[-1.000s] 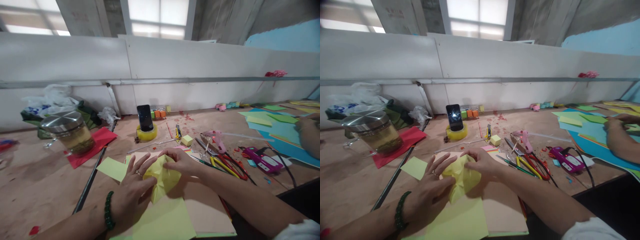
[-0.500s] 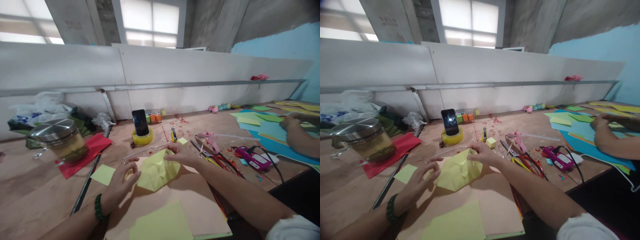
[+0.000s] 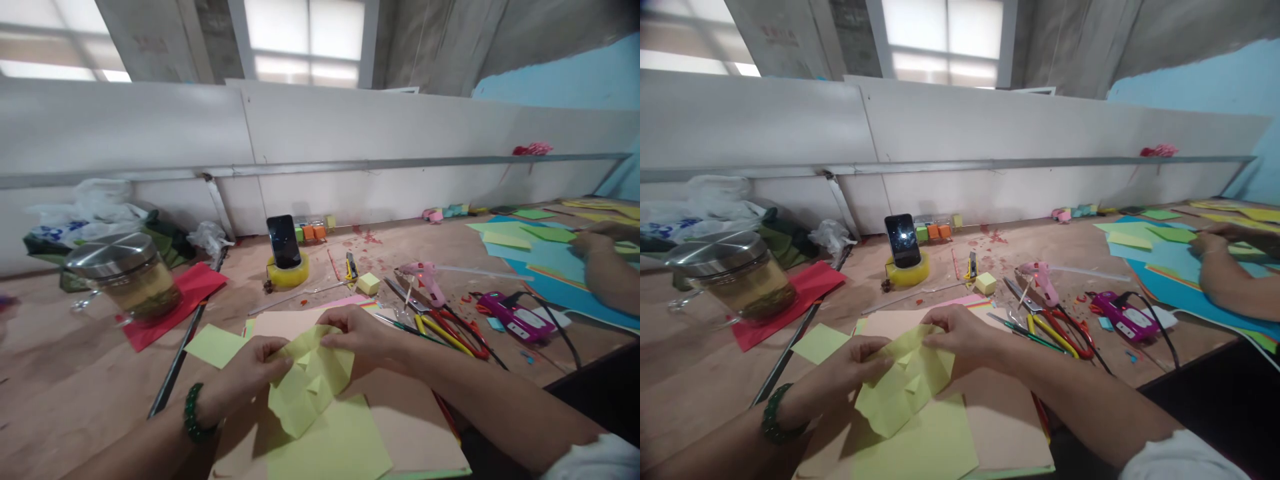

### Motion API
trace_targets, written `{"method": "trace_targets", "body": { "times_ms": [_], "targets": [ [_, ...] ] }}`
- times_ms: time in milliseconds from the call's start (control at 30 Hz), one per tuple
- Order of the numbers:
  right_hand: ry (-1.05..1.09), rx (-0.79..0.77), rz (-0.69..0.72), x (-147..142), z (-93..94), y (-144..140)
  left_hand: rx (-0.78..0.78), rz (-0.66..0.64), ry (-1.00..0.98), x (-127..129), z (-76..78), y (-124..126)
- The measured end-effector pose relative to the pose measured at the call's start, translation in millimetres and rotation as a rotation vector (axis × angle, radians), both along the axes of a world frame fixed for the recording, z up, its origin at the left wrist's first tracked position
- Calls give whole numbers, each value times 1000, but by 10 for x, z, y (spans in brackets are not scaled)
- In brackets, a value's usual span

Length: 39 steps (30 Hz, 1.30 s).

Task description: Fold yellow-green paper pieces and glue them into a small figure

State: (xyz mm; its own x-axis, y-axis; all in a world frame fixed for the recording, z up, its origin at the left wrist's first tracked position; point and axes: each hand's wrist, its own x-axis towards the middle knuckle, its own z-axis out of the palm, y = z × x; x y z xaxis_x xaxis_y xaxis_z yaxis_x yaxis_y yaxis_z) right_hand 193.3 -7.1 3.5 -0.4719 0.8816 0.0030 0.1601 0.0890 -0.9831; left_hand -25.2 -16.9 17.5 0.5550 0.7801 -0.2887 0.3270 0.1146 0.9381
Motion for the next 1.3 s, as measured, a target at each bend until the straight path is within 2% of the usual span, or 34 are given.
{"method": "trace_targets", "body": {
  "times_ms": [167, 333, 433, 600, 733, 867, 1033, 1133, 1300],
  "targets": [
    [9, -67, 19, 50, -105, 127, -1, 125, 71, -25, -32, 56],
    [70, -61, 30, 15, -78, 80, 22, 213, 62, 17, -6, 16],
    [117, -70, 30, 17, -62, 63, 97, 237, 37, 33, 4, 3],
    [81, -88, 16, 29, -26, 39, 353, 312, 64, 32, -25, 7],
    [52, -37, 45, -26, -13, -4, 404, 240, 119, 61, -66, -14],
    [19, -11, -37, -75, -92, 11, 347, 210, 79, 86, -93, -25],
    [29, 141, -60, 14, -175, 166, 100, 192, -108, 64, -87, -4],
    [30, 171, -68, 85, -156, 244, -5, 191, -107, 32, -73, 11],
    [-12, 280, -60, 101, -118, 223, 60, 218, -187, -29, -42, 44]
  ]
}}
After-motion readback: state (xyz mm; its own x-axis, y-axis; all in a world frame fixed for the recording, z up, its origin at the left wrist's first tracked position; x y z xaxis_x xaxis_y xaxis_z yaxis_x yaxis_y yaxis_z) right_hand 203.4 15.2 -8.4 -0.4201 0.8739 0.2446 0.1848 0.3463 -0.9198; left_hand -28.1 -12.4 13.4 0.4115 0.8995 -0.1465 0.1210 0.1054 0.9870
